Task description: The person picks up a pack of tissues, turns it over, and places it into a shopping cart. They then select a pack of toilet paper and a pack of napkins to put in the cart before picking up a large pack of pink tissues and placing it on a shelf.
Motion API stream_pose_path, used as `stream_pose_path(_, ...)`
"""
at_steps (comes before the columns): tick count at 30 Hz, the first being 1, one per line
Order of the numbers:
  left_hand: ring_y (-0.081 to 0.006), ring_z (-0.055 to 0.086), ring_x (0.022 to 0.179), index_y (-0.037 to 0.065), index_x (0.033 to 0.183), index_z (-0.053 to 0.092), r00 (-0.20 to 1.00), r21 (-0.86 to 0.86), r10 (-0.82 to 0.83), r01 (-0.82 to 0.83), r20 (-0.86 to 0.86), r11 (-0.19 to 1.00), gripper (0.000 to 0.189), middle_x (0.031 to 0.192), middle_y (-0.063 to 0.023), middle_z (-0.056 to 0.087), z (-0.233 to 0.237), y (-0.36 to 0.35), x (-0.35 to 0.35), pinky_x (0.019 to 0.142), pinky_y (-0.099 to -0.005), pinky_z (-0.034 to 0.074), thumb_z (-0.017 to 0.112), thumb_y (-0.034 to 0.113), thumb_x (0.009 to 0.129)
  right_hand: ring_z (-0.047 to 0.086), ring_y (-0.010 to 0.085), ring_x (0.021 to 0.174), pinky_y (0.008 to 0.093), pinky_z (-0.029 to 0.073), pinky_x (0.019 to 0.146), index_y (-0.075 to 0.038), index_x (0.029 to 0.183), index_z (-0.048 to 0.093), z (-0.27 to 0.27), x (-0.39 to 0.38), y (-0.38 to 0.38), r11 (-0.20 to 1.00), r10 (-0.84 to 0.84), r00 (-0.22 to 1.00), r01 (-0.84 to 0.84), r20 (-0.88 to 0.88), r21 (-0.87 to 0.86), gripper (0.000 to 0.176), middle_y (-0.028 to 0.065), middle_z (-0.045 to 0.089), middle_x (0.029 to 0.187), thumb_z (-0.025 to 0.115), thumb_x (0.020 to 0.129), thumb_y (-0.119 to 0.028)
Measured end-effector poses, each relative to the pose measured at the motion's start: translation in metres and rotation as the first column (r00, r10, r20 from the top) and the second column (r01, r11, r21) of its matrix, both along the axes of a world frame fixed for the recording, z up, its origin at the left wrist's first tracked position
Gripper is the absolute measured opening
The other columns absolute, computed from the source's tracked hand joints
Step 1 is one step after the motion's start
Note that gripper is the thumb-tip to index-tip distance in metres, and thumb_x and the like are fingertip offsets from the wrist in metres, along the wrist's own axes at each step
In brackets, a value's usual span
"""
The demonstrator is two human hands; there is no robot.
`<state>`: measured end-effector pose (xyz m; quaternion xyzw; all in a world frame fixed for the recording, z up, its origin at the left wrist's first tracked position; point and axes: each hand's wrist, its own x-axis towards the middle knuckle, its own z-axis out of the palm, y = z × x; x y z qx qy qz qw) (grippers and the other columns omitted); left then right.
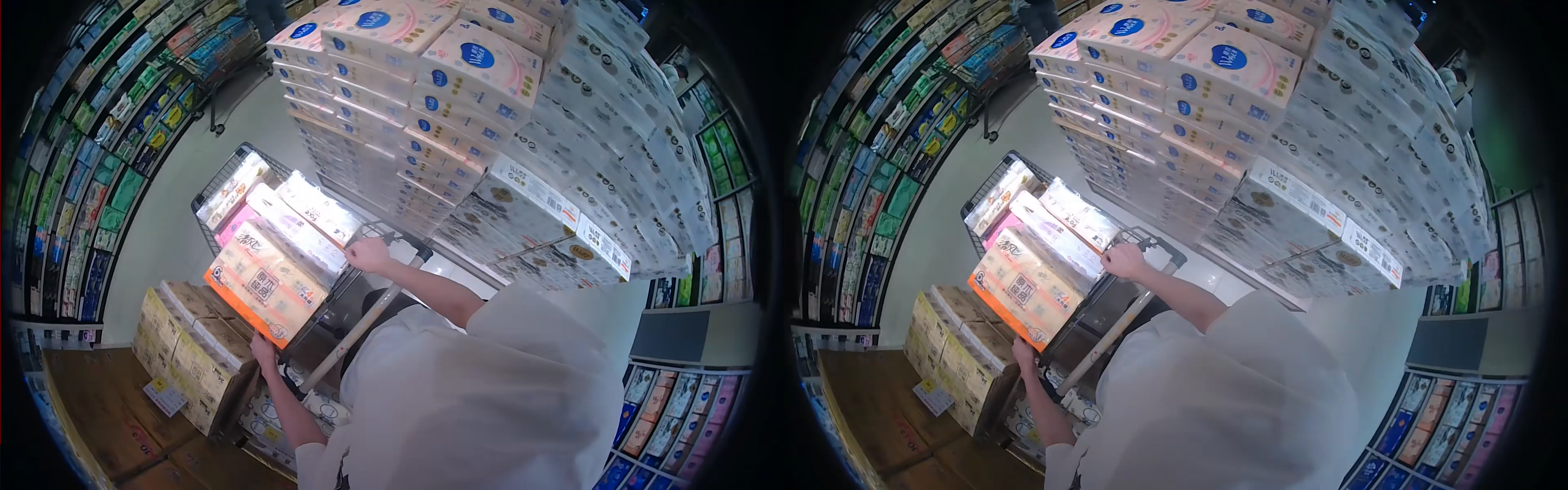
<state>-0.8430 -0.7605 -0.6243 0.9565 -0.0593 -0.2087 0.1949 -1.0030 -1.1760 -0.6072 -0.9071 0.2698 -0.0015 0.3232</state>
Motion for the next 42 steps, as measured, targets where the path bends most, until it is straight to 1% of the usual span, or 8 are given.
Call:
stream_pose_path(5,-0.0412,0.067,0.103,0.010,0.124,0.064,0.999,0.019,-0.035,0.035,0.004,0.999,0.033,0.107,-0.0218,0.071,-0.001,-0.005,0.034,0.086,-0.0499,0.052,0.063,0.020,0.093,0.068,0.0370,0.067,0.0473,0.054,0.063,-0.009,0.072,0.073,-0.002,0.030,-0.003,1.000,0.009,1.000,-0.009,-0.010,-0.026,0.035,0.0175,0.068,0.069,0.053,0.085,-0.035)
stream_pose_path(10,-0.0347,0.068,0.106,0.000,0.126,0.062,0.997,-0.157,-0.040,0.029,-0.067,0.987,0.037,0.114,-0.0220,0.070,-0.003,-0.010,0.071,0.086,-0.0433,0.051,0.064,0.015,0.092,0.067,0.0362,0.064,0.0472,0.054,0.060,-0.010,0.072,0.074,-0.001,0.063,-0.009,1.000,-0.007,0.999,0.006,-0.038,-0.029,0.033,0.0164,0.067,0.067,0.053,0.084,-0.034)
stream_pose_path(15,-0.0302,0.069,0.104,0.000,0.125,0.062,0.993,-0.263,-0.012,-0.018,-0.114,0.965,0.036,0.114,-0.0206,0.071,-0.011,-0.016,0.106,0.087,-0.0405,0.052,0.064,0.015,0.093,0.067,0.0366,0.064,0.0472,0.054,0.060,-0.010,0.072,0.074,-0.009,0.099,-0.015,0.999,-0.016,1.000,0.015,-0.023,-0.040,0.034,0.0166,0.067,0.067,0.053,0.084,-0.034)
stream_pose_path(19,-0.0257,0.070,0.102,0.000,0.125,0.063,0.995,-0.184,0.031,-0.048,-0.098,0.982,0.034,0.113,-0.0186,0.072,0.001,-0.039,0.136,0.087,-0.0381,0.052,0.063,0.012,0.093,0.067,0.0377,0.065,0.0475,0.054,0.060,-0.009,0.075,0.074,-0.010,0.131,-0.026,1.000,-0.001,1.000,0.001,-0.031,-0.024,0.036,0.0169,0.068,0.068,0.052,0.085,-0.035)
stream_pose_path(26,-0.0250,0.069,0.105,-0.004,0.126,0.061,0.991,-0.283,0.024,-0.061,-0.132,0.957,0.035,0.114,-0.0183,0.072,-0.031,-0.047,0.207,0.090,-0.0379,0.052,0.063,0.008,0.093,0.068,0.0374,0.069,0.0485,0.053,0.064,-0.009,0.077,0.075,-0.008,0.185,-0.046,1.000,0.006,1.000,-0.006,-0.012,0.030,0.035,0.0181,0.069,0.071,0.052,0.086,-0.035)
stream_pose_path(35,-0.0220,0.068,0.103,-0.005,0.125,0.061,0.992,-0.169,0.033,-0.054,-0.124,0.984,0.032,0.115,-0.0189,0.071,-0.001,-0.097,0.279,0.090,-0.0364,0.051,0.061,0.002,0.093,0.067,0.0384,0.071,0.0490,0.053,0.065,-0.008,0.079,0.075,-0.011,0.248,-0.068,0.995,-0.029,0.999,0.025,0.039,0.099,0.036,0.0195,0.068,0.072,0.051,0.087,-0.034)
stream_pose_path(39,-0.0207,0.066,0.100,-0.006,0.123,0.061,0.984,-0.296,0.023,-0.076,-0.178,0.952,0.031,0.114,-0.0166,0.070,-0.025,-0.096,0.318,0.089,-0.0348,0.051,0.060,-0.001,0.092,0.067,0.0384,0.071,0.0491,0.053,0.064,-0.007,0.077,0.074,-0.012,0.272,-0.073,0.993,-0.058,0.998,0.054,0.038,0.103,0.037,0.0195,0.068,0.072,0.051,0.087,-0.034)
stream_pose_path(42,-0.0211,0.066,0.095,-0.006,0.117,0.064,0.991,-0.358,-0.055,0.007,-0.124,0.934,0.028,0.108,-0.0160,0.071,-0.086,-0.067,0.373,0.086,-0.0353,0.052,0.062,-0.001,0.089,0.067,0.0381,0.071,0.0489,0.053,0.064,-0.006,0.075,0.073,-0.016,0.289,-0.076,0.992,-0.087,0.995,0.083,0.048,0.093,0.037,0.0194,0.068,0.072,0.052,0.087,-0.034)
